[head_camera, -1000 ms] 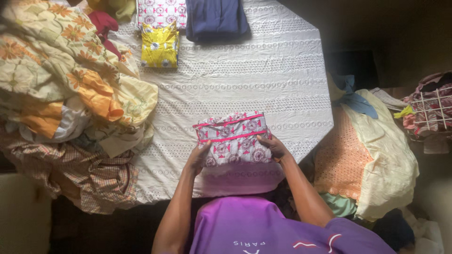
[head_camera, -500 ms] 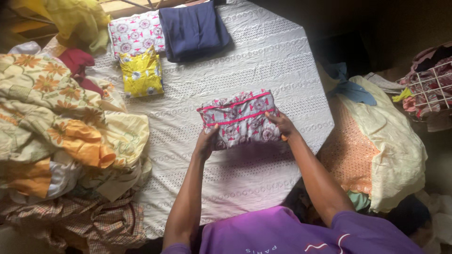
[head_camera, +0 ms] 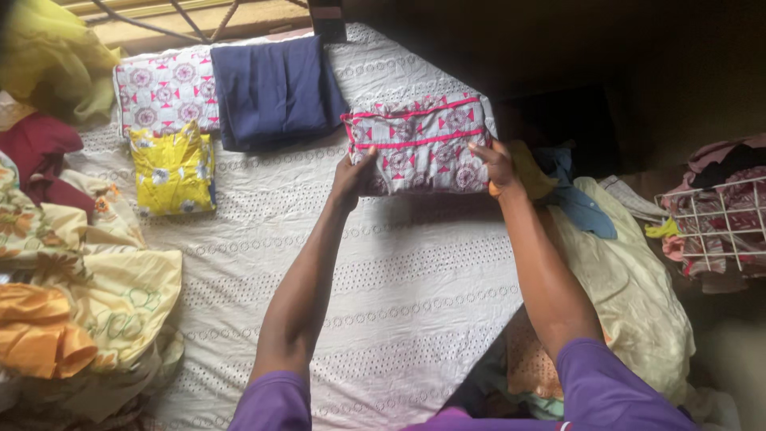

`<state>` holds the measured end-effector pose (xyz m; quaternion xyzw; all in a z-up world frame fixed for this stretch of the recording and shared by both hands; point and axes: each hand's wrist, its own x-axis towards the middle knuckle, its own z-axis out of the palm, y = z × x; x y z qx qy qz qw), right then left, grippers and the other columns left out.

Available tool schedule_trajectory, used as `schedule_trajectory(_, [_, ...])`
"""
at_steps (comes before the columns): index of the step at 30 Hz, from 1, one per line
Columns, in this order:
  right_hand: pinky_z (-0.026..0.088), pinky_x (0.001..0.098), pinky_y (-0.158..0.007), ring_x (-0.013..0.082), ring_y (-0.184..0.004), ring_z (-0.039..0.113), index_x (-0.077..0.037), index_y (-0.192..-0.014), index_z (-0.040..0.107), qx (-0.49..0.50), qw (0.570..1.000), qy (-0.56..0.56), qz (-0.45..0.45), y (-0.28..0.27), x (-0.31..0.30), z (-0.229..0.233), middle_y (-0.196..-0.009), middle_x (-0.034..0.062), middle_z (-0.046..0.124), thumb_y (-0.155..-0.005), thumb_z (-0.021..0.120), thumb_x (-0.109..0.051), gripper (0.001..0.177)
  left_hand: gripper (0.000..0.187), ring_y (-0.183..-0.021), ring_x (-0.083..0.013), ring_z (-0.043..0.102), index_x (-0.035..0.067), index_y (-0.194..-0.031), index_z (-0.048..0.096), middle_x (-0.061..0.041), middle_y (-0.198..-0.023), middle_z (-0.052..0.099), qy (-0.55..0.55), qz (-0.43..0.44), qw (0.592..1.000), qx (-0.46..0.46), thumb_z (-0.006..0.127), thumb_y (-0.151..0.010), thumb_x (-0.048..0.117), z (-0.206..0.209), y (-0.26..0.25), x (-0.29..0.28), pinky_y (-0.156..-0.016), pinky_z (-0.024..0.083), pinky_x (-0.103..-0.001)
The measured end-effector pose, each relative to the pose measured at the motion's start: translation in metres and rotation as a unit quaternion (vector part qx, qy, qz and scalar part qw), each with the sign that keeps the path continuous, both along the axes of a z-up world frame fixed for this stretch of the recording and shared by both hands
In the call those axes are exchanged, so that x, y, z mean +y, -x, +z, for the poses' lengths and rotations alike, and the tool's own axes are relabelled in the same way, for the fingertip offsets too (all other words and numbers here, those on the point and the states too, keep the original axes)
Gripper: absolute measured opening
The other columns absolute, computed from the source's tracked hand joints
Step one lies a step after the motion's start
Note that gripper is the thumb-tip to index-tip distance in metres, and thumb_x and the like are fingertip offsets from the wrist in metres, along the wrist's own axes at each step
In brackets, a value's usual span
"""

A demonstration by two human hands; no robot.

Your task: The person folds a patterned garment on a table and places it into a stack with other folded clothes.

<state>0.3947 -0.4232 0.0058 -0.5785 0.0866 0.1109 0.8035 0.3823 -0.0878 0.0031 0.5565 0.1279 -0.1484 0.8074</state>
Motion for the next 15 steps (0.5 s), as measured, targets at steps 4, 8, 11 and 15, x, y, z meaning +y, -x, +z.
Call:
schedule_trajectory(4, [0.056, 0.0345, -0.094, 0.0179, -0.103, 0.069, -0.003, -0.127, 0.063, -0.029, 0.998, -0.056, 0.016, -0.061, -0.004, 0.007, -0.114, 0.0077, 0.071, -0.090, 0.070, -0.019, 0.041, 0.025, -0.054, -0.0069, 0.054, 0.014, -0.098, 0.063, 0.006, -0.070, 0.057, 0.027, -0.028, 0.999, -0.028, 0.073, -0.097, 0.037, 0.003, -0.068, -0.001, -0.045, 0.048, -0.029])
schedule_trajectory(8, [0.053, 0.0325, -0.096, 0.0150, -0.106, 0.066, -0.001, -0.130, 0.063, -0.094, 0.995, -0.043, 0.001, -0.117, 0.006, -0.001, -0.116, 0.0057, 0.069, -0.093, 0.073, -0.019, 0.043, 0.026, -0.054, -0.0090, 0.056, 0.011, -0.100, 0.063, 0.002, -0.072, 0.057, 0.027, -0.022, 0.997, -0.076, 0.071, -0.102, 0.036, -0.007, -0.123, 0.013, -0.046, 0.049, -0.029])
schedule_trajectory(11, [0.055, 0.0334, -0.093, 0.0156, -0.102, 0.068, -0.004, -0.126, 0.063, -0.086, 0.995, -0.021, -0.037, -0.151, 0.017, -0.026, -0.112, 0.0055, 0.071, -0.091, 0.075, -0.021, 0.040, 0.022, -0.073, -0.0060, 0.061, 0.008, -0.111, 0.066, 0.000, -0.092, 0.068, 0.028, 0.034, 0.991, -0.129, 0.073, -0.105, 0.028, -0.020, -0.152, 0.017, -0.065, 0.053, -0.026])
schedule_trajectory(15, [0.050, 0.0371, -0.085, 0.0193, -0.096, 0.062, -0.002, -0.123, 0.063, -0.103, 0.979, 0.171, -0.052, -0.175, 0.040, -0.067, -0.108, 0.0087, 0.069, -0.094, 0.077, -0.023, 0.038, 0.024, -0.061, -0.0104, 0.056, 0.007, -0.100, 0.061, -0.002, -0.076, 0.062, -0.131, 0.076, 0.987, -0.044, 0.068, -0.096, 0.030, -0.039, -0.155, 0.024, -0.054, 0.047, -0.030])
